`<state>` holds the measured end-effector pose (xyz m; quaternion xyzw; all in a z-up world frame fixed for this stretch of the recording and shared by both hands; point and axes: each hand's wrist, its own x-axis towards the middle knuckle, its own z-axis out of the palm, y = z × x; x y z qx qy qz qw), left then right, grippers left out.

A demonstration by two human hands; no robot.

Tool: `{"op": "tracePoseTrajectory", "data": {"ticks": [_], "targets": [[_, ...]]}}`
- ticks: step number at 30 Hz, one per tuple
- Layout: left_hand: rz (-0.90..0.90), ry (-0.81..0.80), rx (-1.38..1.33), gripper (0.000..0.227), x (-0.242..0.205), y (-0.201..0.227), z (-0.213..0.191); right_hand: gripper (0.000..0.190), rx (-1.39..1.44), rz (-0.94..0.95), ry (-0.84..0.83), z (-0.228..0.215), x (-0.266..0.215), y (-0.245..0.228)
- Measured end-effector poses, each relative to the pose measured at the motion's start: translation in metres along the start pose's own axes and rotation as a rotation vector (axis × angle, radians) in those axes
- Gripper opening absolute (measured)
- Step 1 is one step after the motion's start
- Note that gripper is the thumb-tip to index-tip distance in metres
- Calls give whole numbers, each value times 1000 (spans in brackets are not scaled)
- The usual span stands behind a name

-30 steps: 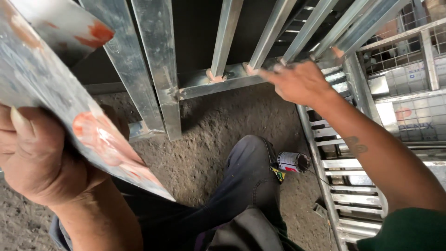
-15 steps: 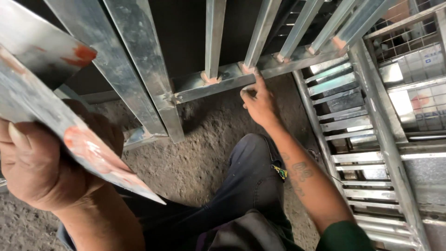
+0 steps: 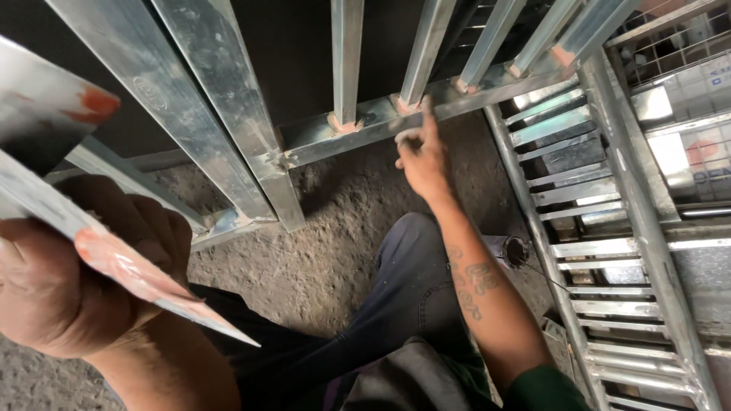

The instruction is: Applying and smoothing putty on the joints of a metal gate frame

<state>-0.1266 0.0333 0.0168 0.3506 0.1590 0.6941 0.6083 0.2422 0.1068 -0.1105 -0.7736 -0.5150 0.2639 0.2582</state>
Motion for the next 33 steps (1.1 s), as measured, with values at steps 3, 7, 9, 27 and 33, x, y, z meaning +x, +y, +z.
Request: {"op": "tracePoseTrajectory", "data": {"ticks": [3,7,9,27,33], "targets": [[-2,46,30,57,0,-2,1,86,44,-181,34,20,-8,20],[-32,-12,23,52,-4,0,-12,87,74,-135,-25,24,-27,-5],[-58,-105,-11,47,0,2,-15,77,158,-243,-12,19,-39,-7],[-276,703,372,44,-29,-22,50,54,341,-847,-50,-47,-120,-41],[-309,369,703,62,-97,-71,62,55,314,-1198,-99,-118,-136,-87]]}}
